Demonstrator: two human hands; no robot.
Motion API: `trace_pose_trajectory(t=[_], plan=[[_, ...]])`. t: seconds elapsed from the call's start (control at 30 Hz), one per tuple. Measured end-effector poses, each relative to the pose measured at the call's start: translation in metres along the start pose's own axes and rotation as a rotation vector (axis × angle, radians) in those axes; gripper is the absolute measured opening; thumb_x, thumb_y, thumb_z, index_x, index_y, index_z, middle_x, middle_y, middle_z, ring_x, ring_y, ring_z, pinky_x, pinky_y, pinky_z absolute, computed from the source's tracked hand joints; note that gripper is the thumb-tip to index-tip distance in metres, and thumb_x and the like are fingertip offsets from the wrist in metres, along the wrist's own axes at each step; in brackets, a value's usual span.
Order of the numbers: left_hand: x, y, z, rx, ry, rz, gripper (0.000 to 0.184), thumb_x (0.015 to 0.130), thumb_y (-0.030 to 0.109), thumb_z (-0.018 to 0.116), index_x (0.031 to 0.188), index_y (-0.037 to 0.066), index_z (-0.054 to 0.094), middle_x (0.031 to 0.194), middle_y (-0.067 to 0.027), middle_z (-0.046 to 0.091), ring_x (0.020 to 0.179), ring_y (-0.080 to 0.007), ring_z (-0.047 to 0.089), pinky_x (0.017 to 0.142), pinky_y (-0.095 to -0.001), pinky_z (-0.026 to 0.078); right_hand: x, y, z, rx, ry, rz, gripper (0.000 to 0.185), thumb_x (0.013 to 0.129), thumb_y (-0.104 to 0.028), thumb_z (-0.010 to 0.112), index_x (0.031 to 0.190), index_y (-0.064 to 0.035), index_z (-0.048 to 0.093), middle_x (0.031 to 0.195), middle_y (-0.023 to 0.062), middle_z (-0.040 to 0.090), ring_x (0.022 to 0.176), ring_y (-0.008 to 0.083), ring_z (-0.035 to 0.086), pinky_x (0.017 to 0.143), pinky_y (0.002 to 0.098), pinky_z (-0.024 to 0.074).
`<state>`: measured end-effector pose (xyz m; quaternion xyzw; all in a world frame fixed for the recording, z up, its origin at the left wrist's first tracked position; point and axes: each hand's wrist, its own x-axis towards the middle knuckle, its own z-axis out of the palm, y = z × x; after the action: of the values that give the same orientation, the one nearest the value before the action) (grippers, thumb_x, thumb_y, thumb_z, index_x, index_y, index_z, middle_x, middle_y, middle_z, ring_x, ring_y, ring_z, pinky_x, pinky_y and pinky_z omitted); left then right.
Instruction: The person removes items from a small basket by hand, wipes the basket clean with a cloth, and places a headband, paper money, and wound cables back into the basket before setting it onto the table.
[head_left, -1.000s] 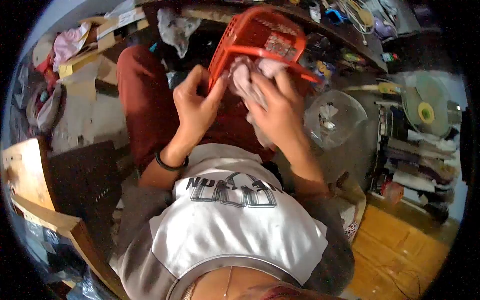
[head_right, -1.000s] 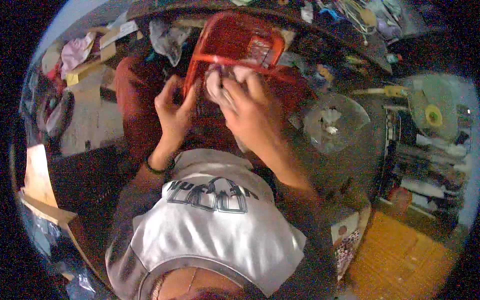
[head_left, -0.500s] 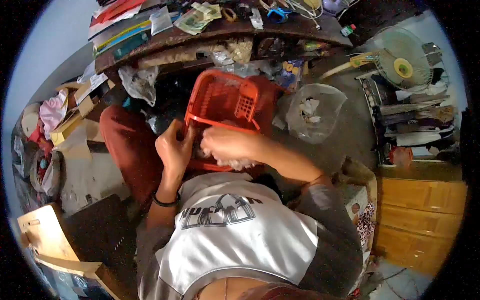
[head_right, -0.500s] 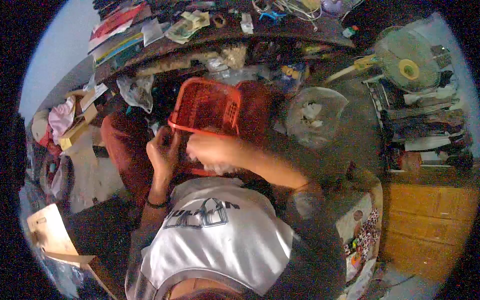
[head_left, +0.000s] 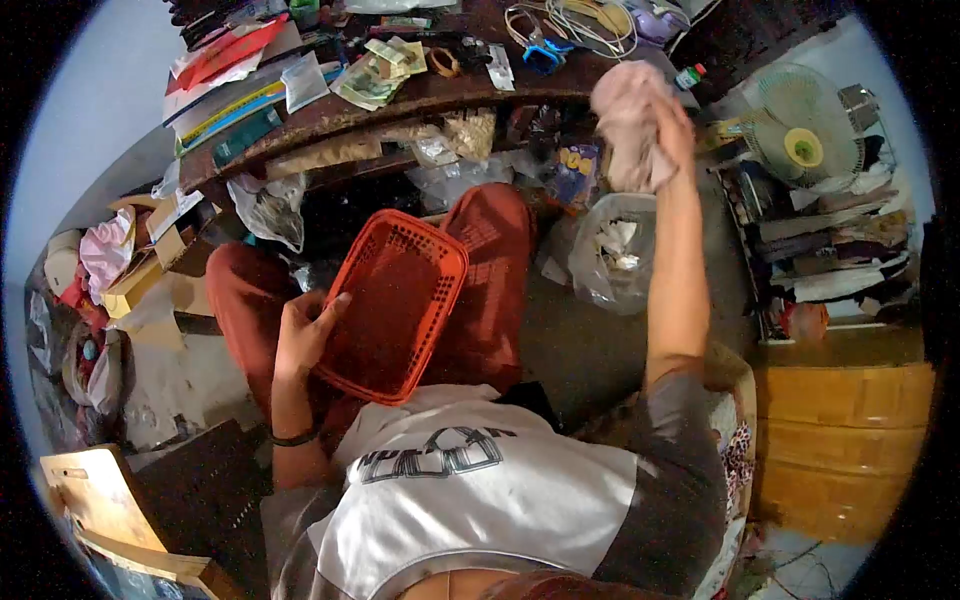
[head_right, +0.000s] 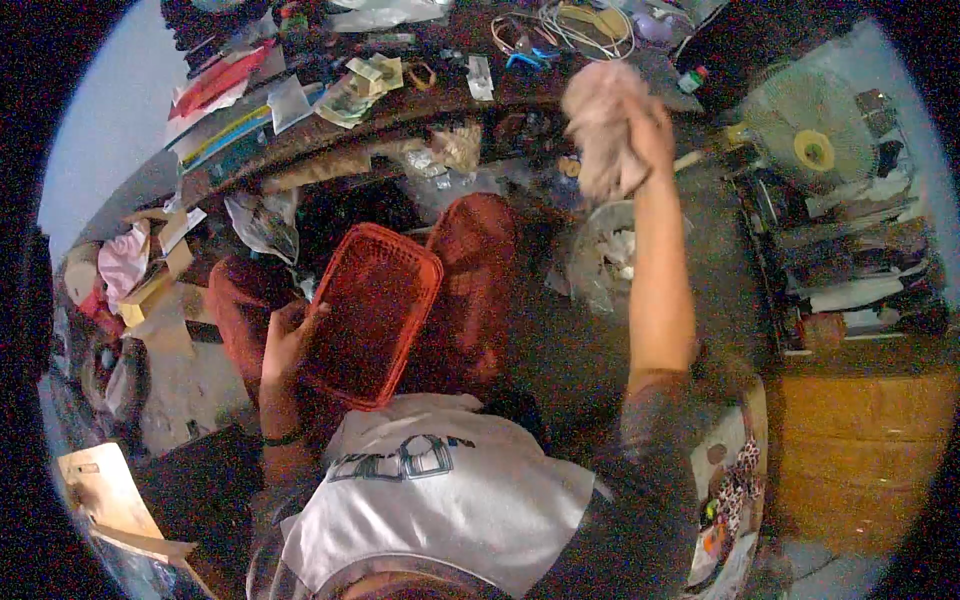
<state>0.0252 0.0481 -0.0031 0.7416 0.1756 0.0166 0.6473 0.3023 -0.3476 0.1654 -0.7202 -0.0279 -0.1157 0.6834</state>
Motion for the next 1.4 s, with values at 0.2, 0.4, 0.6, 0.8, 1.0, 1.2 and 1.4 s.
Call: trace_pose_trajectory(t=[0.2,0.4,0.6,0.8,1.0,1.2,1.4], plan=[[0.005,0.028,-0.011,0.042,-0.129,0.031,0.038,0.086,0.028,0.071,0.065,0.0,0.056,0.059,0.0043,0.046,0.057,-0.005,0.04,0.05,-0.0256,0.035,0.157,0.038,0.0,0.327,0.498,-0.12,0.019,0.084,-0.015,0.067,0.1,-0.0054,0.065,0.096,0.0068,0.065,0.077,0.0195,0.062,0.063,0.0364,0.0515],[0.049,0.024,-0.024,0.229,-0.348,0.078,0.039,0.083,0.034,0.073,0.07,0.0,0.059,0.06,-0.0024,0.052,0.058,-0.0086,0.045,0.051,-0.0294,0.038,0.207,0.08,-0.011,-0.807,0.155,0.236,0.064,0.079,-0.045,0.068,0.13,-0.0101,0.051,0.115,0.0155,0.061,0.093,0.033,0.064,0.078,0.0457,0.049],[0.104,-0.011,-0.023,0.411,-0.433,0.282,0.047,0.076,0.046,0.074,0.07,0.002,0.057,0.06,-0.0132,0.051,0.055,-0.0256,0.049,0.052,-0.0376,0.038,0.131,0.042,0.037,-1.588,0.369,-0.424,0.039,0.08,-0.038,0.068,0.107,-0.01,0.065,0.097,0.0137,0.067,0.09,0.0282,0.066,0.075,0.0393,0.0501],[0.103,0.018,-0.02,0.506,-0.436,0.375,0.047,0.075,0.047,0.074,0.07,0.003,0.058,0.064,-0.0163,0.058,0.061,-0.0354,0.056,0.054,-0.0412,0.042,0.044,-0.001,0.157,-0.925,-0.349,-0.875,0.017,0.085,-0.02,0.064,0.098,-0.0078,0.064,0.093,0.01,0.064,0.081,0.0256,0.065,0.072,0.0355,0.0509],[0.087,0.022,-0.02,0.474,-0.264,0.403,0.044,0.079,0.047,0.07,0.073,0.004,0.062,0.061,-0.0156,0.059,0.057,-0.0334,0.059,0.053,-0.0409,0.044,0.012,0.001,0.246,-1.002,-0.634,-0.919,0.02,0.088,-0.015,0.061,0.106,-0.0063,0.062,0.099,0.0083,0.062,0.084,0.0244,0.064,0.072,0.0338,0.0493],[0.078,0.02,-0.02,0.384,-0.143,0.449,0.031,0.08,0.034,0.073,0.078,0.004,0.065,0.065,-0.0125,0.061,0.058,-0.0282,0.06,0.054,-0.0353,0.046,0.009,0.024,0.269,-0.989,-0.651,-0.858,0.031,0.087,-0.026,0.063,0.109,-0.0045,0.063,0.108,0.0114,0.062,0.1,0.0306,0.06,0.084,0.0409,0.049],[0.075,0.023,-0.016,0.259,-0.086,0.443,0.023,0.08,0.025,0.073,0.08,0.003,0.065,0.074,-0.014,0.064,0.066,-0.0294,0.062,0.06,-0.0344,0.048,-0.005,0.034,0.265,-0.918,-0.592,-0.913,0.025,0.085,-0.022,0.065,0.104,-0.0061,0.065,0.11,0.0088,0.061,0.102,0.0285,0.059,0.085,0.0378,0.0491]])
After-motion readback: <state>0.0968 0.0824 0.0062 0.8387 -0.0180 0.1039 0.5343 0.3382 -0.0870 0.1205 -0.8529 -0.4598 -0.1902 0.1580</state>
